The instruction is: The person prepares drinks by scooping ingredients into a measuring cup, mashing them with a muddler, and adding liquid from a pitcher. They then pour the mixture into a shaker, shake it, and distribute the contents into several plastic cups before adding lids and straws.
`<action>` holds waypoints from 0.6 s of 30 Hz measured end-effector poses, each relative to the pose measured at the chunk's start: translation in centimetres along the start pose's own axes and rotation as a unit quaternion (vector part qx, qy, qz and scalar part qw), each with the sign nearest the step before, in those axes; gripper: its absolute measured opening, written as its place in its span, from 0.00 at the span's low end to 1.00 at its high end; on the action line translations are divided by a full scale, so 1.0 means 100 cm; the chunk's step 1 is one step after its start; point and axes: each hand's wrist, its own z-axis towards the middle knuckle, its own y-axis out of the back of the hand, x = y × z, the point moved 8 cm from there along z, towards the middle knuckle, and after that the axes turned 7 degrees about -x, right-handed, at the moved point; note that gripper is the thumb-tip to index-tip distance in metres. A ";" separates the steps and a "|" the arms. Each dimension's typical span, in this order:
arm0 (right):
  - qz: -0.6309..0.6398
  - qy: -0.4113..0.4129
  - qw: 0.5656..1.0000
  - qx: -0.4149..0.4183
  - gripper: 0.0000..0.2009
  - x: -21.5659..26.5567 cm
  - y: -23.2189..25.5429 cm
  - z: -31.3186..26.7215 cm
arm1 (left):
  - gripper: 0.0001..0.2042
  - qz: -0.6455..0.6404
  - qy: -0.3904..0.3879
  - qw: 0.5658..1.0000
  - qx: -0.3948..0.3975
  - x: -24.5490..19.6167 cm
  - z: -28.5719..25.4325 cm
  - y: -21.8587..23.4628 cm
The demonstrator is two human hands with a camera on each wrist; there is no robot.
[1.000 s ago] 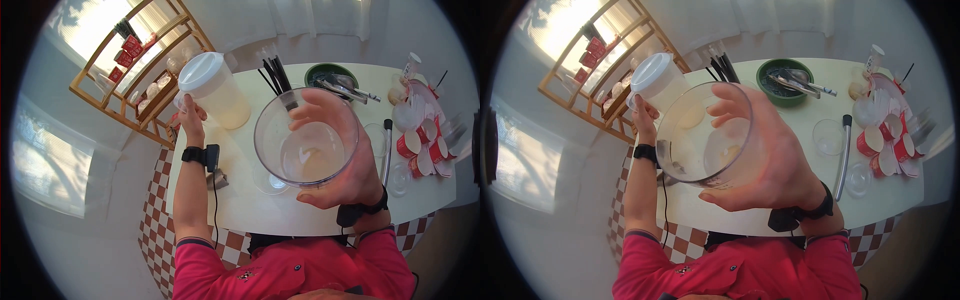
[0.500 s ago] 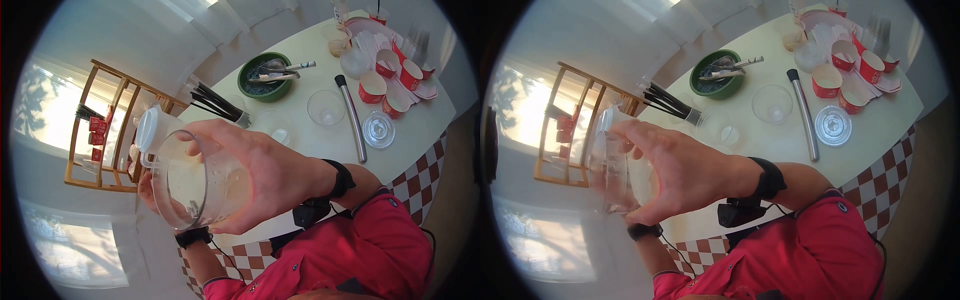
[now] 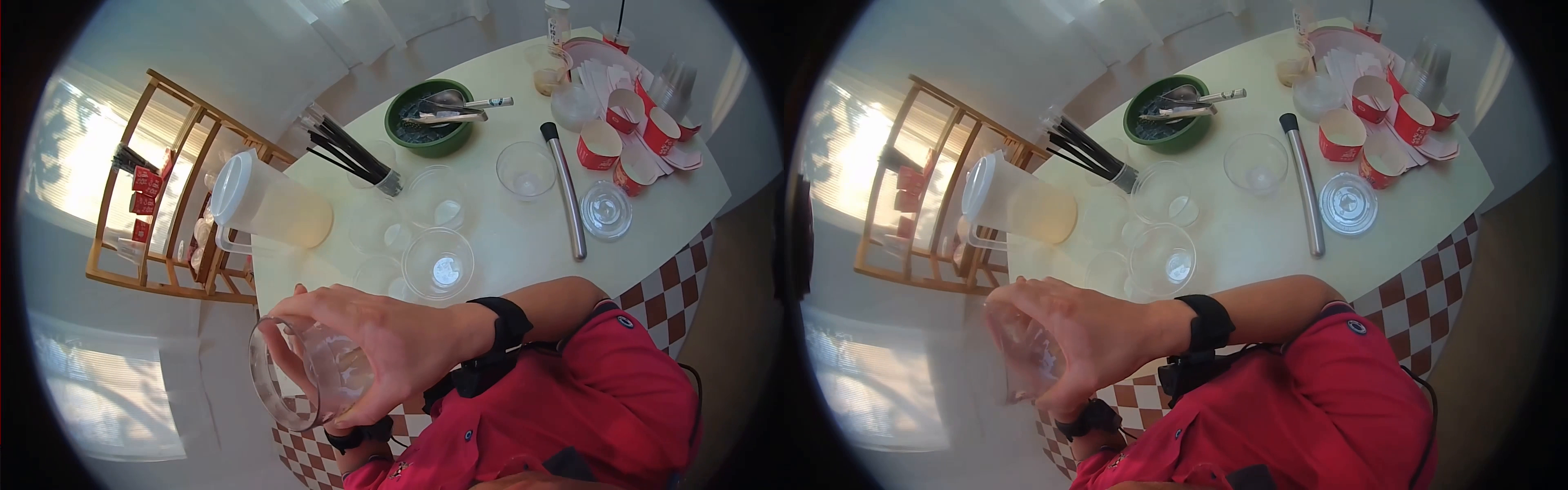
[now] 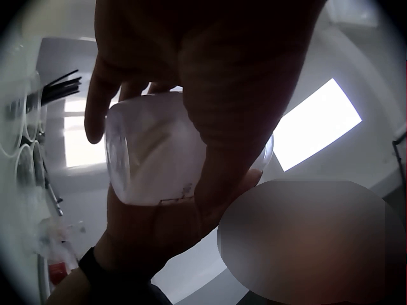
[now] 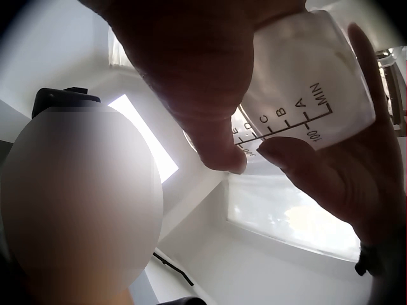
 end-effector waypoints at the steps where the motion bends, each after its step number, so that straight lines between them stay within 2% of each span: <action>1: -0.021 0.015 1.000 -0.005 0.49 -0.001 -0.004 -0.002 | 0.39 -0.006 0.009 1.000 -0.027 0.001 -0.006 0.007; 3: -0.061 0.044 0.997 -0.014 0.49 -0.010 -0.019 -0.007 | 0.40 -0.013 0.030 0.996 -0.081 0.003 -0.016 0.019; 6: -0.079 0.046 0.996 -0.015 0.50 -0.018 -0.037 -0.017 | 0.40 -0.023 0.063 0.986 -0.152 0.006 -0.028 0.031; 9: -0.126 0.067 0.989 -0.027 0.50 -0.020 -0.048 -0.024 | 0.42 -0.032 0.098 0.975 -0.196 0.009 -0.040 0.039; 12: -0.191 0.087 0.978 -0.022 0.48 -0.017 -0.052 -0.026 | 0.43 -0.041 0.140 0.967 -0.207 0.013 -0.053 0.037; 15: -0.207 0.067 0.976 0.028 0.44 -0.011 -0.033 -0.024 | 0.44 -0.055 0.166 0.972 -0.157 0.024 -0.067 0.034; 16: -0.203 0.051 0.977 0.048 0.42 -0.006 -0.022 -0.025 | 0.47 -0.057 0.130 0.987 -0.076 0.030 -0.063 0.032; 18: -0.256 0.037 0.965 -0.041 0.36 0.020 0.023 -0.033 | 0.55 -0.071 0.054 0.993 0.082 0.043 -0.063 0.026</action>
